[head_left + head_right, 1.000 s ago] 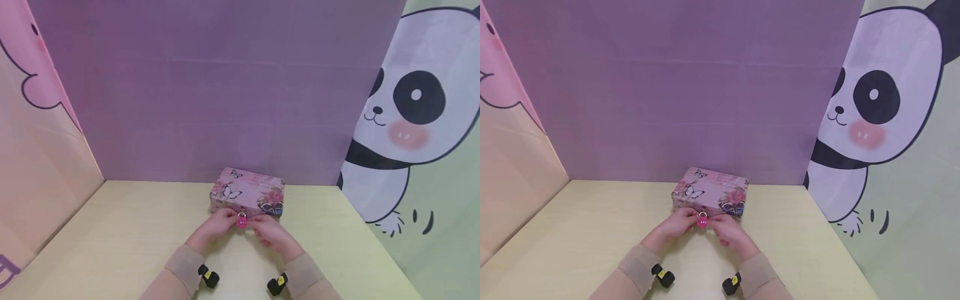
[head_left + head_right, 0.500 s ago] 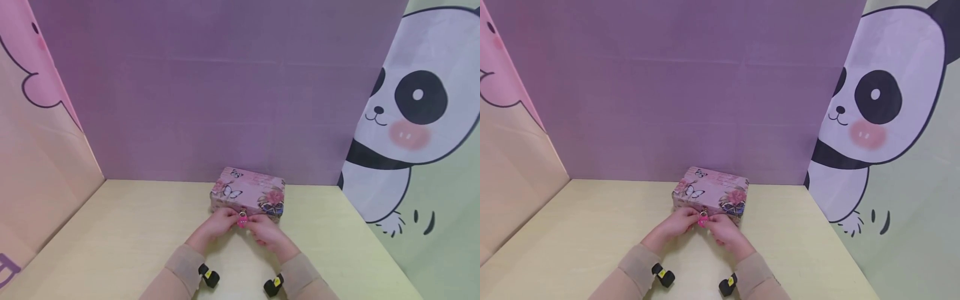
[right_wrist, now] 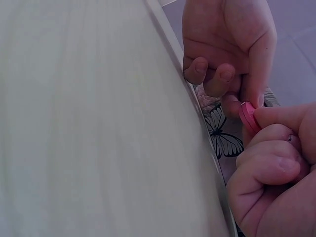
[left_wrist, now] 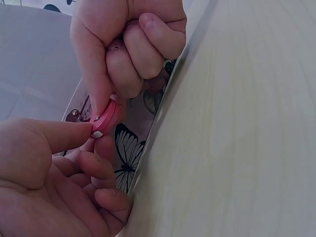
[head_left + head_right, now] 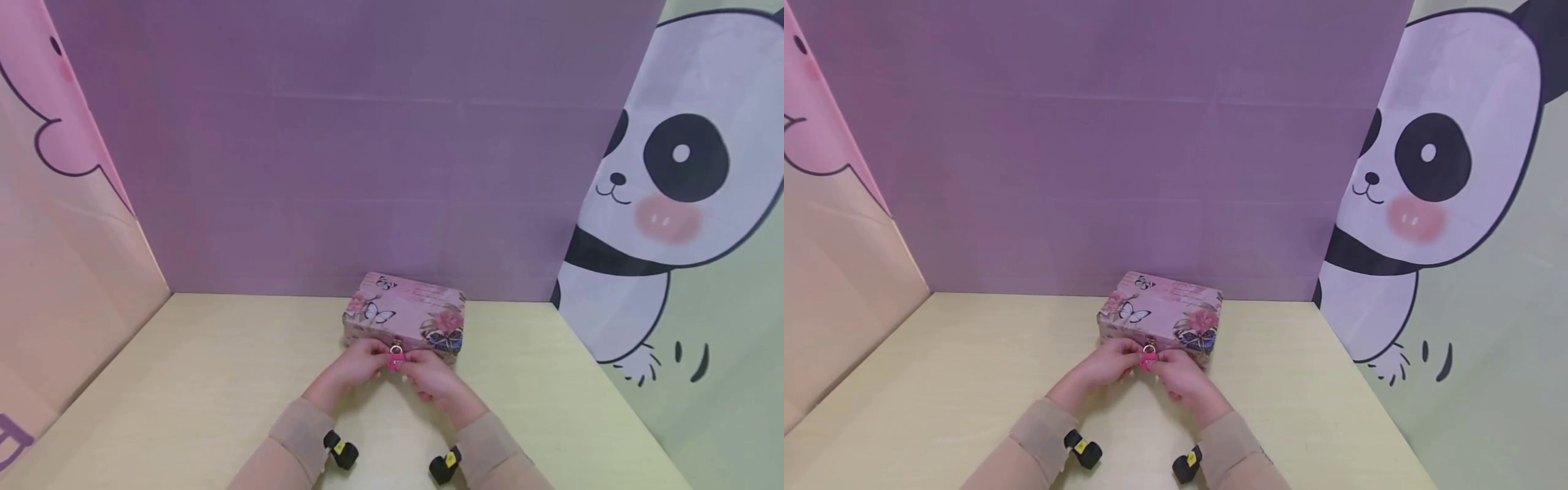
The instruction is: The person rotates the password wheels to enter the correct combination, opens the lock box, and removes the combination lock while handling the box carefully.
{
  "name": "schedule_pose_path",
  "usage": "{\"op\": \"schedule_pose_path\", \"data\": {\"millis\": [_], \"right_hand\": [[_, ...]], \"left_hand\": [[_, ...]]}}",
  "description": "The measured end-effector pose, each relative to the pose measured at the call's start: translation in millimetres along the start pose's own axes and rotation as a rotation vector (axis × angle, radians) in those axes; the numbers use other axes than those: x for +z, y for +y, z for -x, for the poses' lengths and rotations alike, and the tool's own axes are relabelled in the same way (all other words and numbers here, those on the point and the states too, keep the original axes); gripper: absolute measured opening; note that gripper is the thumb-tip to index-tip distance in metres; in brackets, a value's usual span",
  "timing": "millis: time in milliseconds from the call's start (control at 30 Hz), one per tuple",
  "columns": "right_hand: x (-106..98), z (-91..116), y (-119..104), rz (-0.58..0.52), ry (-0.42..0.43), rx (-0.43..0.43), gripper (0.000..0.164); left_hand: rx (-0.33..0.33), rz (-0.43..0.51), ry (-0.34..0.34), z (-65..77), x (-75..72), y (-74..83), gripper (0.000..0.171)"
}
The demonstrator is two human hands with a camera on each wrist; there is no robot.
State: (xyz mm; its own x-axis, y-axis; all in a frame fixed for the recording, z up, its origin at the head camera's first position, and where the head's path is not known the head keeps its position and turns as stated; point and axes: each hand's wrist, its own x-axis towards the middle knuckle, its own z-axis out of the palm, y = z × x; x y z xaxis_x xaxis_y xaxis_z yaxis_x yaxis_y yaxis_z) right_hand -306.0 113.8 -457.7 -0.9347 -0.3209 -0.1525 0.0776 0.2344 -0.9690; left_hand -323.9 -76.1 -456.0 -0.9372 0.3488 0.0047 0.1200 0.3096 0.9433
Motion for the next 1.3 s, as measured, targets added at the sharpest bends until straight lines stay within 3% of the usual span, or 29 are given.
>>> {"op": "schedule_pose_path", "data": {"millis": [567,1300], "right_hand": [[1.0,-1.5,1.1,-0.029,0.006,0.039,0.018],[-1.0,-1.6,2.9,-0.008,0.015,0.029,0.022]], "left_hand": [[0.003,-0.050,0.014,2.8,0.0,3.7,0.012],[-0.012,-0.016,-0.001,2.4,-1.8,2.2,0.015]]}}
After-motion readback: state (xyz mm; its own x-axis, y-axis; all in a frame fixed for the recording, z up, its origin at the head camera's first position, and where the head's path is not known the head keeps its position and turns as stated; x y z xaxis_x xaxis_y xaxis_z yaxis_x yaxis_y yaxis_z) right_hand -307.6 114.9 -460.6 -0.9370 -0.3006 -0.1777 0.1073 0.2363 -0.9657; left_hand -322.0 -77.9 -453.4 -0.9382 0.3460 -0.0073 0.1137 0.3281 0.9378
